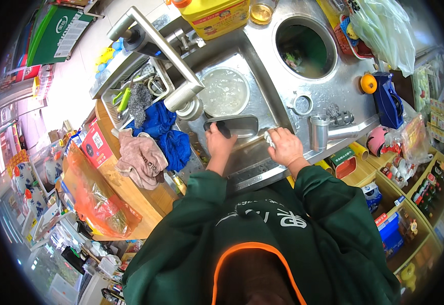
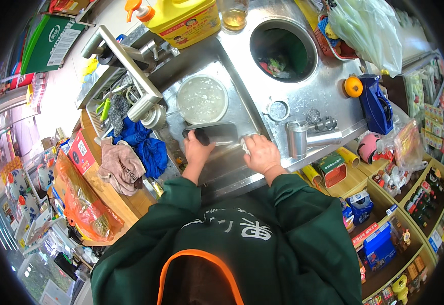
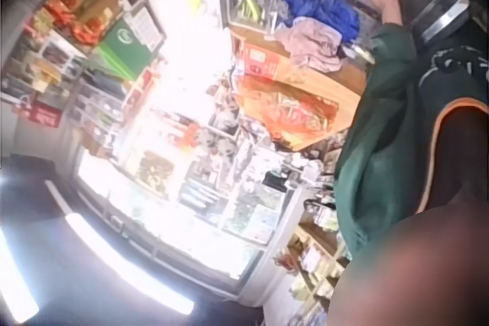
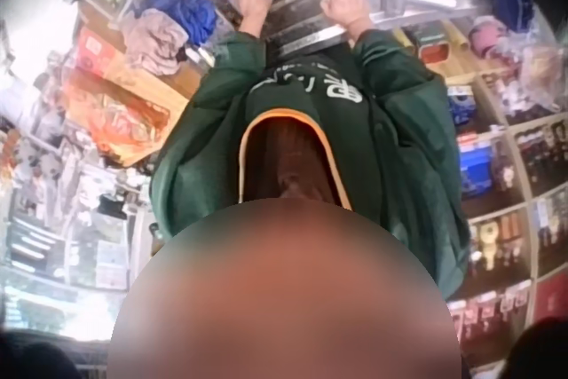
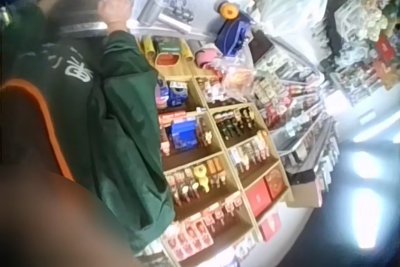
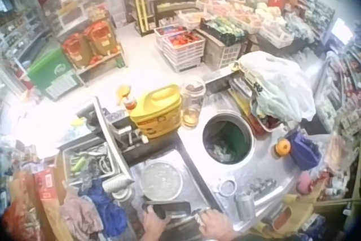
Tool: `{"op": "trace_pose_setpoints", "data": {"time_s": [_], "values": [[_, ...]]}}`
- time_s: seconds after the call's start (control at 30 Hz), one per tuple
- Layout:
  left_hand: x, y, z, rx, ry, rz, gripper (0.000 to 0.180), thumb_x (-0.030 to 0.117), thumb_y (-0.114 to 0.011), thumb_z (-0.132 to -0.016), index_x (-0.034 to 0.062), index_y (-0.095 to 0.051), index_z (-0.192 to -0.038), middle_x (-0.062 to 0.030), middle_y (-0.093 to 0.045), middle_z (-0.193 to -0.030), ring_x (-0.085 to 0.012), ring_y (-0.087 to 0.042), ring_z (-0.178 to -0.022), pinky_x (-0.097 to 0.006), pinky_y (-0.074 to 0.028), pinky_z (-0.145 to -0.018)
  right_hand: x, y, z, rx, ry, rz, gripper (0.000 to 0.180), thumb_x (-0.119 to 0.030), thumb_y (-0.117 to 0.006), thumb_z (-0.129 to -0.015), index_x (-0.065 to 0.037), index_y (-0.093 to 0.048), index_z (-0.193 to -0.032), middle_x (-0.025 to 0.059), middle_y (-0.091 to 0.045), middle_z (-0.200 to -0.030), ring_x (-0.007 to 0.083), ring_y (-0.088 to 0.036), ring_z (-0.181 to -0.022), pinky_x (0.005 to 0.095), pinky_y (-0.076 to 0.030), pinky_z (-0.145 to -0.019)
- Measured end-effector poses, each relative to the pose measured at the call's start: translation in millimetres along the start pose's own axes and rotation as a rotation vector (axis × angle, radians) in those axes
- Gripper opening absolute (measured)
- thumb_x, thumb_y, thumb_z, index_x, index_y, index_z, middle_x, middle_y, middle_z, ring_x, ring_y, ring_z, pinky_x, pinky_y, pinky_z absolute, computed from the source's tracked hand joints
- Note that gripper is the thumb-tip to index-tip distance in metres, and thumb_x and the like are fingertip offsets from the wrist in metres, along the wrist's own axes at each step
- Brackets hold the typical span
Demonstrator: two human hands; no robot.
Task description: The person washes and dries a metal tray and a black cylindrical tool at a sink, then assembles the tool with a metal component. They carry the assembled tool to a display case and place it inside.
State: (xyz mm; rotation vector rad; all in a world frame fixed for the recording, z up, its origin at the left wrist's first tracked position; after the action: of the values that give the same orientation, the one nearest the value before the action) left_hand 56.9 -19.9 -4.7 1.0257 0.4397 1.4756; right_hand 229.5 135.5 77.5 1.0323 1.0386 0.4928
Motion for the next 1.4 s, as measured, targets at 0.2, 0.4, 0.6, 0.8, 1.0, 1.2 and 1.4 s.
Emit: {"op": "trace_pose_setpoints", "data": {"time_s": [0.2, 0.4, 0.6, 0.8, 1.0, 1.2, 1.4], "values": [[-10.7, 6.1, -16.2, -0.277, 0.074, 0.045, 0.085, 0.031, -0.082, -0.065, 0.0048, -0.042, -0.135, -0.0210, -0.060, -0.117, -0.0345, -0.061, -0.106, -0.040, -0.050, -0.092, -1.2, 0.7, 0.6, 0.002, -0.002, 0.012, 0.044, -0.020, -0.070, -0.068, -0.011, -0.062, -0.110, 0.0075, -0.058, -0.095, 0.0263, -0.060, -0.089, 0.0372, -0.053, -0.075], [-20.3, 83.4, 52.7, -0.706, 0.408, 0.770, 0.065, 0.022, -0.076, -0.076, 0.0020, -0.048, -0.131, -0.0085, -0.064, -0.109, -0.0197, -0.065, -0.094, -0.036, -0.055, -0.081, 1.4, -1.7, 2.5, 0.009, 0.001, 0.007, 0.043, -0.019, -0.069, -0.069, -0.011, -0.062, -0.111, 0.0078, -0.058, -0.096, 0.0271, -0.060, -0.091, 0.0382, -0.053, -0.075], [-2.4, 129.5, 76.5, -0.603, 0.051, 1.280, 0.059, 0.008, -0.072, -0.082, 0.0032, -0.046, -0.135, -0.0063, -0.060, -0.113, -0.0156, -0.059, -0.105, -0.033, -0.050, -0.090, -3.0, -0.2, -0.8, -0.014, -0.062, -0.086, 0.038, -0.020, -0.070, -0.069, -0.010, -0.065, -0.105, 0.0098, -0.060, -0.092, 0.0304, -0.062, -0.088, 0.0417, -0.053, -0.076], [17.3, 103.5, 26.4, -0.373, -0.156, 1.049, 0.078, 0.009, -0.079, -0.076, 0.0008, -0.038, -0.142, -0.0118, -0.053, -0.128, -0.0193, -0.055, -0.112, -0.032, -0.046, -0.094, -35.3, 13.5, -53.0, 0.013, -0.416, -1.286, 0.037, -0.005, -0.064, -0.082, -0.001, -0.062, -0.119, 0.0083, -0.065, -0.106, 0.0142, -0.062, -0.096, 0.0286, -0.050, -0.083], [37.8, 96.5, 30.2, -0.175, -0.400, 0.781, 0.079, 0.024, -0.083, -0.062, 0.0003, -0.047, -0.128, -0.0175, -0.060, -0.122, -0.0277, -0.057, -0.116, -0.037, -0.045, -0.097, -114.1, 2.9, -119.4, -0.091, -0.054, -0.688, 0.045, -0.013, -0.073, -0.077, -0.009, -0.061, -0.120, 0.0297, -0.034, -0.146, 0.0428, -0.036, -0.137, 0.0424, -0.034, -0.110], [26.7, 109.6, 51.9, -0.049, -0.265, 0.697, 0.077, 0.020, -0.081, -0.065, -0.0008, -0.046, -0.131, -0.0145, -0.062, -0.116, -0.0231, -0.060, -0.108, -0.034, -0.047, -0.094, -106.5, -40.7, -196.0, 0.217, -0.127, -0.632, 0.030, -0.010, -0.071, -0.077, -0.005, -0.062, -0.105, 0.0185, -0.066, -0.109, 0.0344, -0.061, -0.108, 0.0391, -0.049, -0.090], [14.0, 120.8, 59.7, 0.014, -0.246, 0.788, 0.075, 0.021, -0.081, -0.066, -0.0009, -0.049, -0.129, -0.0141, -0.063, -0.116, -0.0225, -0.060, -0.109, -0.033, -0.047, -0.094, -109.0, -39.0, -193.5, 0.075, -0.334, -1.157, 0.031, -0.011, -0.073, -0.078, -0.003, -0.061, -0.105, 0.0125, -0.069, -0.095, 0.0228, -0.067, -0.092, 0.0359, -0.051, -0.080]]}}
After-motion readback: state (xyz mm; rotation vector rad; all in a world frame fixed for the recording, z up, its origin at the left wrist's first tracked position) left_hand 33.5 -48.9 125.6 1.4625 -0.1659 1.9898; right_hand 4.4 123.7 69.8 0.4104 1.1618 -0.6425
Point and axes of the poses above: each hand's wrist, its own z-axis away from the middle knuckle, its own y-axis out of the back of the hand, x = y × z, the point moved 3 cm from there along -z, towards the middle knuckle
